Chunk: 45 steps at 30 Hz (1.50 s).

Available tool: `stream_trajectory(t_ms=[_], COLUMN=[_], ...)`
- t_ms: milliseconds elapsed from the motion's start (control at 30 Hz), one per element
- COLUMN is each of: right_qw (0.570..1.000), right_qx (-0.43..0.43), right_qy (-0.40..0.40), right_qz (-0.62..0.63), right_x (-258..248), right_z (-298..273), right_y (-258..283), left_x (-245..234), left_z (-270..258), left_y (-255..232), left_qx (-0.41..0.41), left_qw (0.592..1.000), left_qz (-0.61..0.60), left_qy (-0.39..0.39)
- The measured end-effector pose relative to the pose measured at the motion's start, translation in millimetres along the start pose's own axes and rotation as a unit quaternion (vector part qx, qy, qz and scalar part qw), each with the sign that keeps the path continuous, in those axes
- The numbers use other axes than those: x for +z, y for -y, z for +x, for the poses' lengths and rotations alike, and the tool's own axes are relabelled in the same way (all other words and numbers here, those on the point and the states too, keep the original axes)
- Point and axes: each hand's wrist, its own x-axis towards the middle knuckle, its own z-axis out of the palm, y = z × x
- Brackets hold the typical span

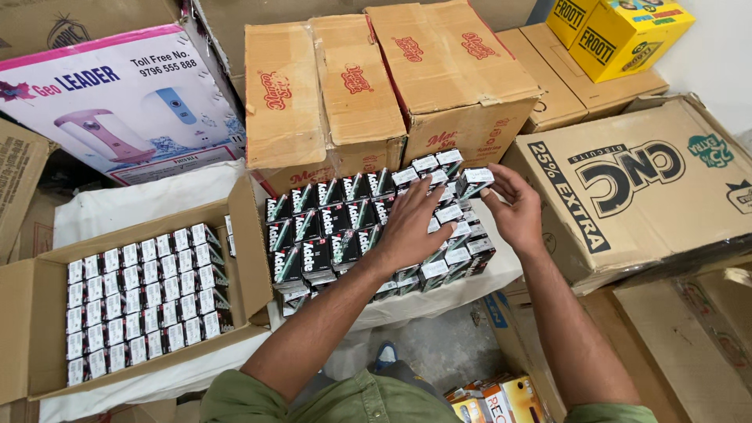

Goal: The person transfers small rectangular boxes from a large cardboard box to a stack on a table. They pick up the boxes one by one and place them in neat rows, building up a pile. The person continues this process throughout the video.

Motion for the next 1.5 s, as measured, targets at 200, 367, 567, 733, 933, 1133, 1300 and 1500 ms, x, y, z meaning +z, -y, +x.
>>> stream_trajectory(t_ms=[200,367,567,733,933,1133,1300,1500], right_qw=[1.0,0.999,0.999,0.998,0.997,0.998,0.997,0.992], right_qx=[-0.023,-0.025,-0.008,-0.005,-0.011,-0.019,-0.048,-0.078], right_qy=[0.02,0.039,0.023,0.029,0.044,0.022,0.011,-0.023], right_qz=[-0.003,0.013,-0.033,-0.059,-0.057,-0.059,-0.053,-0.095], right_x=[10,25,30,31,32,25,21,23], right_z=[31,30,30,28,27,22,13,-6], right_y=[-49,-44,-43,-41,-44,-35,-13,23], left_x=[19,25,26,28,26,22,6,-21], left_z=[16,19,18,19,18,17,7,-16], left_y=[10,16,19,21,21,22,8,-2], left_qx=[0.008,0.013,0.022,0.025,0.022,0.019,0.025,0.042], left_qw=[0.987,0.98,0.977,0.976,0.983,0.989,0.993,0.997], left_qz=[0.159,0.196,0.208,0.217,0.184,0.148,0.106,-0.01], left_qy=[0.014,0.028,0.029,0.023,0.015,-0.008,-0.037,-0.069])
